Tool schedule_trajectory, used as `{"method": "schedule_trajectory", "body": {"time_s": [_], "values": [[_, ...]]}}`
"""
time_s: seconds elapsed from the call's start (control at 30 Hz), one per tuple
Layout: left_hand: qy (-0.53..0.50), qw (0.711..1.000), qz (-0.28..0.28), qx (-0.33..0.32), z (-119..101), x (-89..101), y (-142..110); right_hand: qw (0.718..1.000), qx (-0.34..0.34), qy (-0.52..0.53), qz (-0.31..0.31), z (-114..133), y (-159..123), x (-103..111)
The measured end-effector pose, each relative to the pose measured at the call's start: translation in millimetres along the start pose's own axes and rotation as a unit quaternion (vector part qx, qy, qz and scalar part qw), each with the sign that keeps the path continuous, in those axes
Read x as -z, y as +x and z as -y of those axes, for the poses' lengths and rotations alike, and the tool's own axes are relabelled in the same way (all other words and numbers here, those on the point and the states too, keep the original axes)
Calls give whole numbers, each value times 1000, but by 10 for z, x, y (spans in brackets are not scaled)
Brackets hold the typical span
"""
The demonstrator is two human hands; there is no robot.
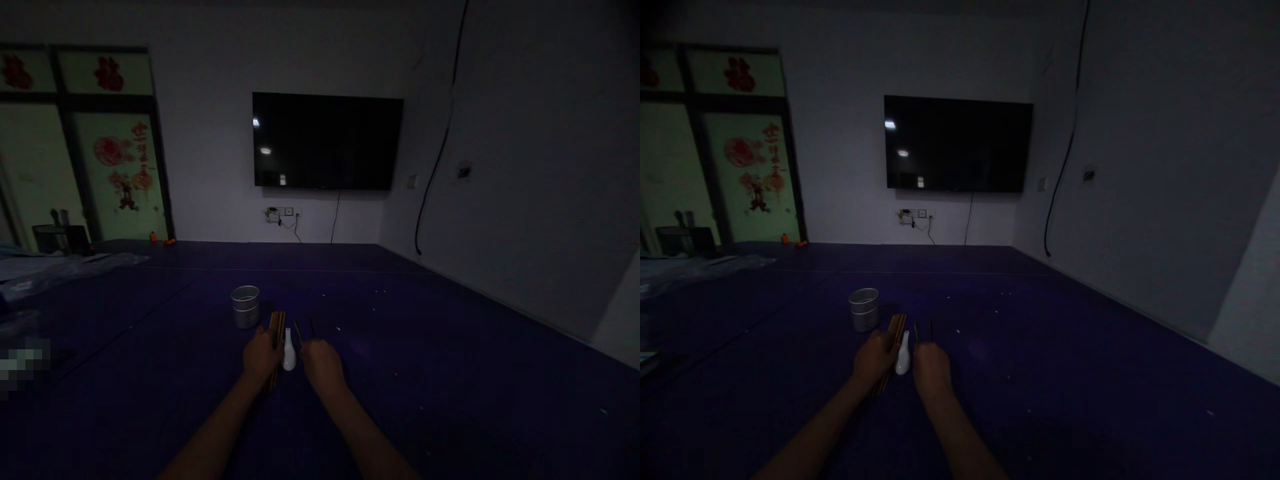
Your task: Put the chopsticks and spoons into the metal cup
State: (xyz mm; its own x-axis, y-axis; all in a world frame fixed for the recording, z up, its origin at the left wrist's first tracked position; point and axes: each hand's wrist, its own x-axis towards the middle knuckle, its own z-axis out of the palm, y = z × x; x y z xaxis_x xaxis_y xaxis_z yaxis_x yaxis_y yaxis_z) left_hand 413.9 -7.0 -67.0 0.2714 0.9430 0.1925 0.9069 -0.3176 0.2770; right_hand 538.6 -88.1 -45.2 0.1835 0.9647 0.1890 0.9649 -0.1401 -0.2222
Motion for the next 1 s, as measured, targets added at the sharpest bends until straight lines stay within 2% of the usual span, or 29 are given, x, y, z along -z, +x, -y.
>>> {"method": "schedule_trajectory", "body": {"time_s": [0.57,1.0], "values": [[-8,1000,-19,6,14,-60,44,999,-19,43,-9,-47,-7,-69],[-26,999,-20,16,-19,-23,8,1000,-28,8,5,-31,-49,-15]]}}
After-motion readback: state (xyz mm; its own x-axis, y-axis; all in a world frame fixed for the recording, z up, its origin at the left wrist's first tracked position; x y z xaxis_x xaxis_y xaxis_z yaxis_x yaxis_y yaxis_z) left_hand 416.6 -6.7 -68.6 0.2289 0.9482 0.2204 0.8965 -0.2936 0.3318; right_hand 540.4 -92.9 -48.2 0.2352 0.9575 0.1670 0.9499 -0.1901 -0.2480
